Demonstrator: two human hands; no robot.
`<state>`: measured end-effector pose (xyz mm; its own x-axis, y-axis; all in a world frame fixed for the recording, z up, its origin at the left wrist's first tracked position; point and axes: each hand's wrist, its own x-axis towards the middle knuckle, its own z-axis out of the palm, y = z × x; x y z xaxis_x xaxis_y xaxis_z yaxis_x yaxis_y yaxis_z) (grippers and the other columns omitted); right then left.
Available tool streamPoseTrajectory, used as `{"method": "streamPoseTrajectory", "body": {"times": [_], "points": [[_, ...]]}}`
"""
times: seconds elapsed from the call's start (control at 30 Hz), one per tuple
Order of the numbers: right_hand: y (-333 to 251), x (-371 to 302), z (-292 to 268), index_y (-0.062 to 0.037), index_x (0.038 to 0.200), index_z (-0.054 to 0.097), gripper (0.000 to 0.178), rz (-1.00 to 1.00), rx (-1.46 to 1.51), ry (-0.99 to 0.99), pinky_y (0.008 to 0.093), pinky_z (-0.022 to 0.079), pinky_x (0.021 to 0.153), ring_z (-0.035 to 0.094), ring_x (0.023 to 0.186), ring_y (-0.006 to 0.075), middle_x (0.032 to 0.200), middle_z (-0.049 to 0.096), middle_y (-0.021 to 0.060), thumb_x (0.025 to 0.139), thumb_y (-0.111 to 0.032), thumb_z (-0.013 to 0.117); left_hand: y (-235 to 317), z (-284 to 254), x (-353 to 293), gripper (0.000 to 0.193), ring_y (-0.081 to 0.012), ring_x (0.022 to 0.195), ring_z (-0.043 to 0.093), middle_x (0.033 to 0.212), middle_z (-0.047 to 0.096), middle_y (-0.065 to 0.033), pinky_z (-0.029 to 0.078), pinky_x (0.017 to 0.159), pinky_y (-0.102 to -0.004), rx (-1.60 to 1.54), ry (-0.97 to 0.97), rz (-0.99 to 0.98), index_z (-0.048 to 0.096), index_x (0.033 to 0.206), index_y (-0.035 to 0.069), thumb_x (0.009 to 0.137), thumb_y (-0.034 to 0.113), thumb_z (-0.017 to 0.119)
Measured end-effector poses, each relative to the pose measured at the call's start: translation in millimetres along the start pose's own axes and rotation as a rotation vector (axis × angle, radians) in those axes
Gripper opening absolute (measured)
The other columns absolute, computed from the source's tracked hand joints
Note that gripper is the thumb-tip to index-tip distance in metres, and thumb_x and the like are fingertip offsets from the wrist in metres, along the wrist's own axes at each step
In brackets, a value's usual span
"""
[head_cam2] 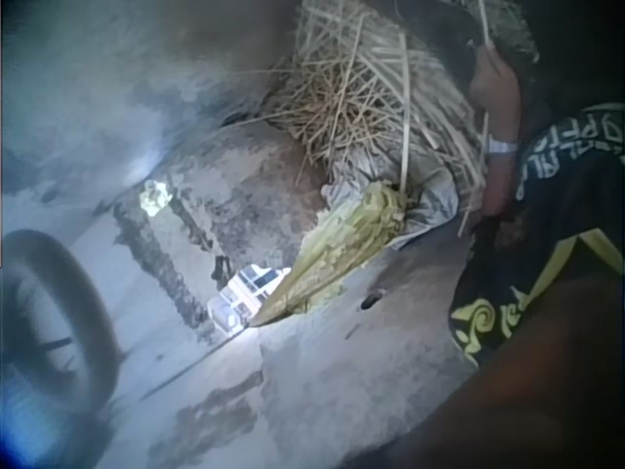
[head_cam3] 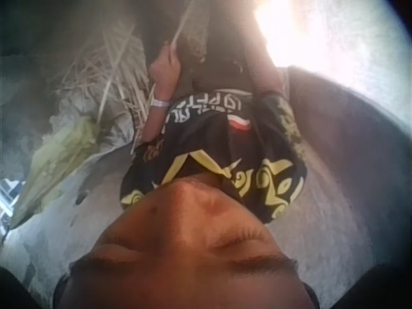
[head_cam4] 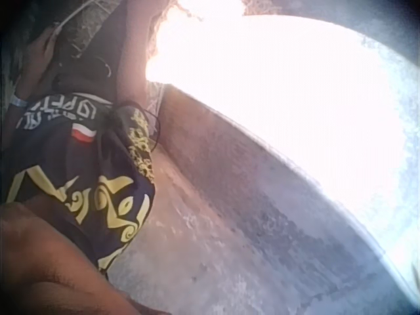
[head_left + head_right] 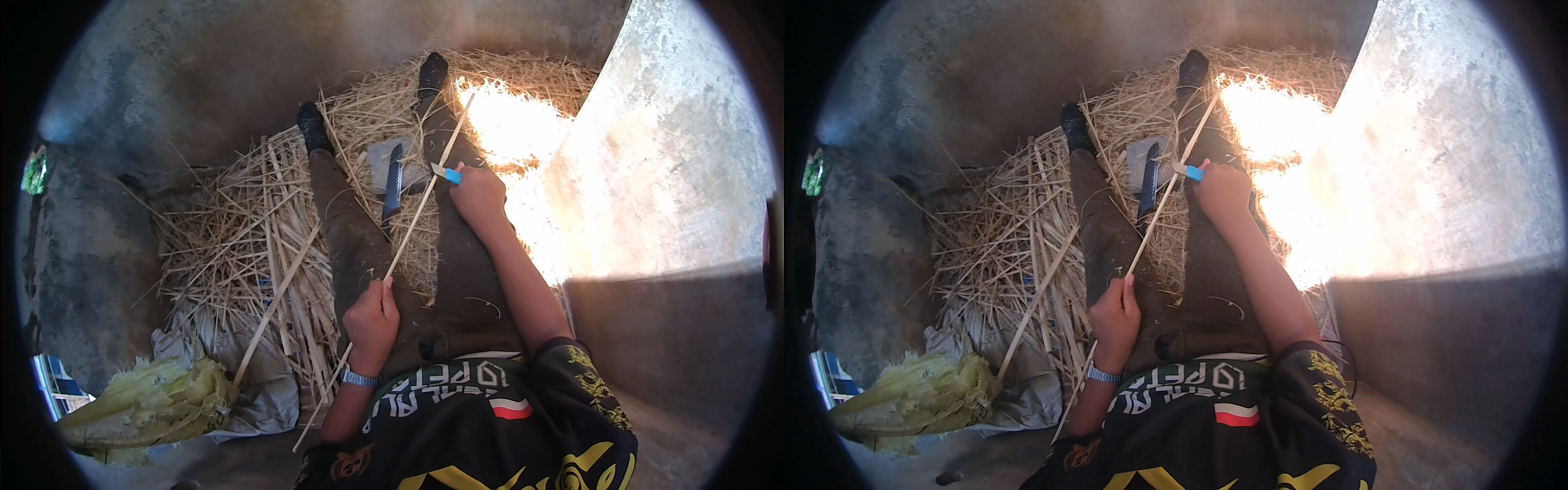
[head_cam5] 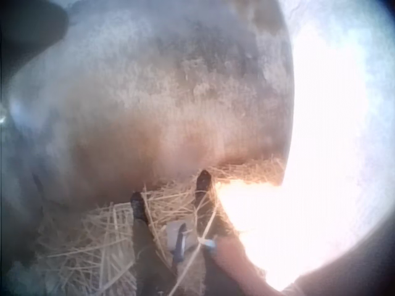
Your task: The person sits on a straw-covered floor and uses a blue utility knife to shave thin strips from a long bamboo stick. They hold the stick with their left hand and scrape the blade along its length to remove the outer layer, occasionally switching to a larger knife to continue the process.
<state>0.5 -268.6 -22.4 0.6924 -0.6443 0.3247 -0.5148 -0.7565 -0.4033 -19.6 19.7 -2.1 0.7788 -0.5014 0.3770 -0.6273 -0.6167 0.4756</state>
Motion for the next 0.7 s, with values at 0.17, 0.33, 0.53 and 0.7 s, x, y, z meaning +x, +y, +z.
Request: {"method": "streamPoseTrajectory", "body": {"times": [0.17,0.33,0.53,0.7], "points": [[4.7,16.5,16.4,-0.0063,0.080,0.071,0.024,0.038,-0.022,0.080,0.0487,0.054,0.059,0.069,0.063,0.0364,0.068,0.068,0.0146,0.095,-0.020,0.059,4.7,-2.9,-0.9,0.025,-0.0332,0.054,0.063,0.065,0.063,-0.0115,0.047,0.048,-0.0433,0.062,-0.012,0.025,0.058,0.078,0.009,0.100,0.019,0.063],[3.9,18.1,14.7,-0.0032,0.077,0.069,0.038,0.145,-0.041,0.083,0.0476,0.053,0.057,0.070,0.062,0.0355,0.068,0.069,0.0157,0.102,-0.021,0.048,11.9,-0.4,0.4,0.026,-0.0340,0.055,0.064,0.065,0.063,-0.0118,0.048,0.048,-0.0441,0.074,-0.028,-0.032,0.058,0.079,0.010,0.102,0.022,0.059],[97.7,53.6,-11.3,-0.0079,0.074,0.059,0.024,0.592,0.964,0.026,0.0337,0.034,0.040,0.048,0.042,0.0164,0.056,0.054,0.0052,0.092,-0.021,0.066,4.9,-16.1,-15.6,0.027,-0.0359,0.055,0.064,0.064,0.062,-0.0134,0.047,0.047,-0.0449,-0.046,-0.012,-0.125,0.057,0.080,0.009,0.102,0.024,0.059],[79.6,30.9,-88.6,-0.0108,0.083,0.056,0.029,0.556,1.387,0.030,0.0235,0.020,0.038,0.028,0.039,0.0033,0.055,0.043,-0.0052,0.095,-0.031,0.072,7.6,-10.7,-3.7,0.028,-0.0344,0.054,0.063,0.060,0.058,-0.0132,0.045,0.047,-0.0434,-0.099,0.004,-0.100,0.057,0.079,0.008,0.102,0.023,0.060]]}}
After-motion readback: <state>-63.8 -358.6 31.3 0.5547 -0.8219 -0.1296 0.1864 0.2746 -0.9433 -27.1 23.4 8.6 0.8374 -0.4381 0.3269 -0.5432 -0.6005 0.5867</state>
